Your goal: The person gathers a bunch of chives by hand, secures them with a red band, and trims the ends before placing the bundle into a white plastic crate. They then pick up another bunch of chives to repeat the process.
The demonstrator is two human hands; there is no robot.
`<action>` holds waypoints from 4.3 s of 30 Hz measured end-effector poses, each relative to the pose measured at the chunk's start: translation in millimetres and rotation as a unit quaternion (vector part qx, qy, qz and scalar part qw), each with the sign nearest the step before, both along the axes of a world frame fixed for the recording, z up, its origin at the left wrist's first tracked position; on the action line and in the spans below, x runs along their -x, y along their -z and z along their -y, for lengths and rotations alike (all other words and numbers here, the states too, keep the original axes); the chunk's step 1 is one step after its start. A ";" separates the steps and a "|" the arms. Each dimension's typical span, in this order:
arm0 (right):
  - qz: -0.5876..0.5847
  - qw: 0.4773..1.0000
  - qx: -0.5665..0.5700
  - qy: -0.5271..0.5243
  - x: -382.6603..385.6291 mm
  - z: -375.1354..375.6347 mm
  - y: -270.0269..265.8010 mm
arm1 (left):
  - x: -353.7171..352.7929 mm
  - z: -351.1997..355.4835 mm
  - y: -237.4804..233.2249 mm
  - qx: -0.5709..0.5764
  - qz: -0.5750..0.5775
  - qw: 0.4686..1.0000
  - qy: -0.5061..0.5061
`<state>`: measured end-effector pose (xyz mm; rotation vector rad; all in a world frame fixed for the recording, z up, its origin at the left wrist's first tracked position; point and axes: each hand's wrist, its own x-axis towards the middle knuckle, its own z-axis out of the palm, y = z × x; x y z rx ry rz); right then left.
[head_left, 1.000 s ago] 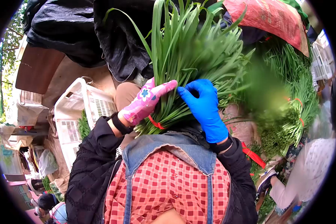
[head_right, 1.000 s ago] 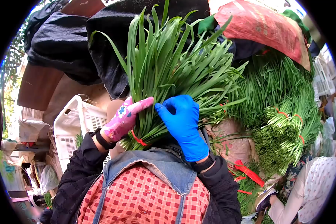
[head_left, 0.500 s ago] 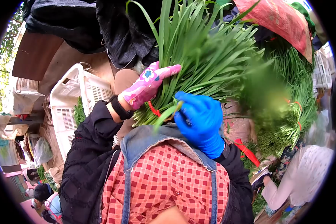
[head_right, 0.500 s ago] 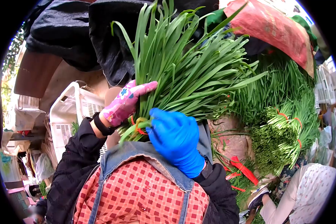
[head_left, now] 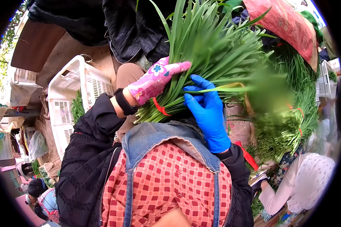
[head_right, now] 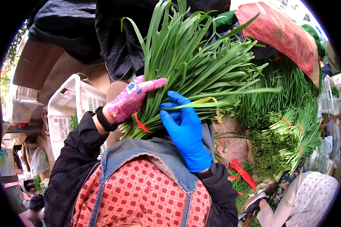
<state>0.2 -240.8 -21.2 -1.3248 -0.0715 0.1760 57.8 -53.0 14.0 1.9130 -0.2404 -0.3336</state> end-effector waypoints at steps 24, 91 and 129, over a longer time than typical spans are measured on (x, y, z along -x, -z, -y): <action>0.061 0.977 0.174 0.104 -18.5 4.1 10.7 | -3.3 32.1 -6.9 0.158 -0.085 0.984 0.005; 0.354 0.829 0.415 0.119 -11.2 4.8 9.6 | 3.8 31.4 -28.9 0.041 -0.111 0.993 0.000; 0.398 0.762 0.493 0.136 -101.2 188.1 -71.2 | 16.7 44.5 -25.3 0.096 -0.112 0.989 0.031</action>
